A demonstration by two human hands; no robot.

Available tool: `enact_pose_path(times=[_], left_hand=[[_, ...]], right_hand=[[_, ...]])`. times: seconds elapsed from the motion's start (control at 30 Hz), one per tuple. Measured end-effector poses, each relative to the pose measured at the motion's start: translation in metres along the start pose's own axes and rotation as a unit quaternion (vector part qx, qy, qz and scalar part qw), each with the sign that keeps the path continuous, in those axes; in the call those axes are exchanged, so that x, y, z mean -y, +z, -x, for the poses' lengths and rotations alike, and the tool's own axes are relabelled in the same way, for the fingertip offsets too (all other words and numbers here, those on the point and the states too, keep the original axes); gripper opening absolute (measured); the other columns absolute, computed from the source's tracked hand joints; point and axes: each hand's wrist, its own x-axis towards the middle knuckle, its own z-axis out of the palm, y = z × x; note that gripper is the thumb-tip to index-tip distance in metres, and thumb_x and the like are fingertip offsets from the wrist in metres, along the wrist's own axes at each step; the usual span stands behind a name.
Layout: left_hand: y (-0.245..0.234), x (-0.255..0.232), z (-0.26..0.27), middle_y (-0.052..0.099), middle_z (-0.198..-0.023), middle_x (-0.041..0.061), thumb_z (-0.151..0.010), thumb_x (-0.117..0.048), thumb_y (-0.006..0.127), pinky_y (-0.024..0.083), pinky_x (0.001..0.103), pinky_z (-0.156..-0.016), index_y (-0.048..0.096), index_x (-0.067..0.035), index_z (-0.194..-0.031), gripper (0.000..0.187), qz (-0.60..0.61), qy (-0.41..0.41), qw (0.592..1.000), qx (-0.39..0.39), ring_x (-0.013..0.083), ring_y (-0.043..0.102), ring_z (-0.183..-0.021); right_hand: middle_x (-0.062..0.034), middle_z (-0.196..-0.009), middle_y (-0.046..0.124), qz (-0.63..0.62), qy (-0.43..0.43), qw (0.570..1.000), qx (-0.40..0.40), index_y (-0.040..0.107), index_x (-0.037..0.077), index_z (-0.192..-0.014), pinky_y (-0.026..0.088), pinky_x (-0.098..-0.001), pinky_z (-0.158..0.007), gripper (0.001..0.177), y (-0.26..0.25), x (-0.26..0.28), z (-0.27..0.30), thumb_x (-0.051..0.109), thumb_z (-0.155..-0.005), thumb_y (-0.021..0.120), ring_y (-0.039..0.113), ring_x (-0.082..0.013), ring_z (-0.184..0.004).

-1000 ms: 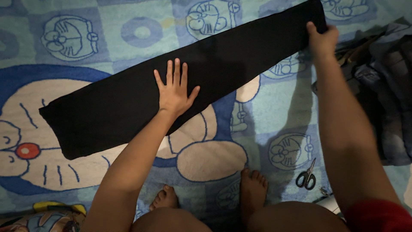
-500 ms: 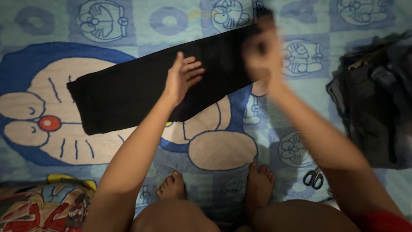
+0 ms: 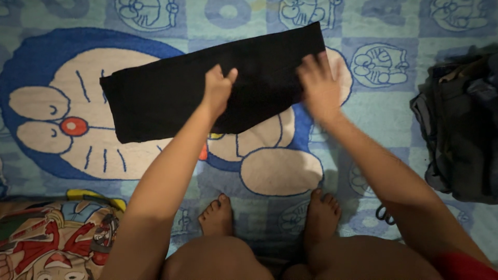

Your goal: The person trims a loose thread from a pair of shorts using scissors and then folds two pairs of shorts by hand on a rug, placing them onto a pile of laundry.

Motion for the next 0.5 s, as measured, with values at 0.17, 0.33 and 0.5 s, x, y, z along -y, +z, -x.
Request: enact_pose_path(times=[0.17, 0.33, 0.5], left_hand=[[-0.033, -0.010, 0.006, 0.071, -0.092, 0.007, -0.092, -0.008, 0.072, 0.053, 0.030, -0.073, 0.066, 0.002, -0.105, 0.017, -0.107, -0.059, 0.988, -0.092, 0.0150, 0.065, -0.082], [-0.044, 0.000, 0.011, 0.053, -0.077, 0.003, -0.095, -0.011, 0.075, 0.045, 0.032, -0.063, 0.061, 0.004, -0.089, 0.022, -0.195, -0.062, 0.971, -0.122, 0.0120, 0.047, -0.071], [-0.043, 0.002, 0.006, 0.049, -0.072, 0.002, -0.096, -0.012, 0.074, 0.041, 0.034, -0.061, 0.060, 0.004, -0.087, 0.023, -0.188, -0.034, 0.973, -0.128, 0.0126, 0.043, -0.068]], right_hand=[[-0.0159, -0.158, 0.048, -0.026, 0.019, 0.999, 0.021, 0.055, 0.005, -0.151, 0.031, -0.0570, -0.120, 0.081, -0.006, -0.024, 0.009, -0.001, -0.072, 0.070, 0.037, -0.0415, -0.148], [-0.0144, -0.159, 0.049, -0.057, 0.020, 0.998, 0.014, 0.055, 0.006, -0.151, 0.043, -0.0465, -0.110, 0.079, 0.011, -0.016, 0.016, -0.010, -0.074, 0.063, 0.052, -0.0348, -0.140], [-0.0147, -0.162, 0.048, -0.130, 0.061, 0.989, 0.025, 0.054, 0.005, -0.153, 0.043, -0.0458, -0.110, 0.077, 0.010, -0.025, 0.017, -0.012, -0.078, 0.061, 0.052, -0.0337, -0.138]])
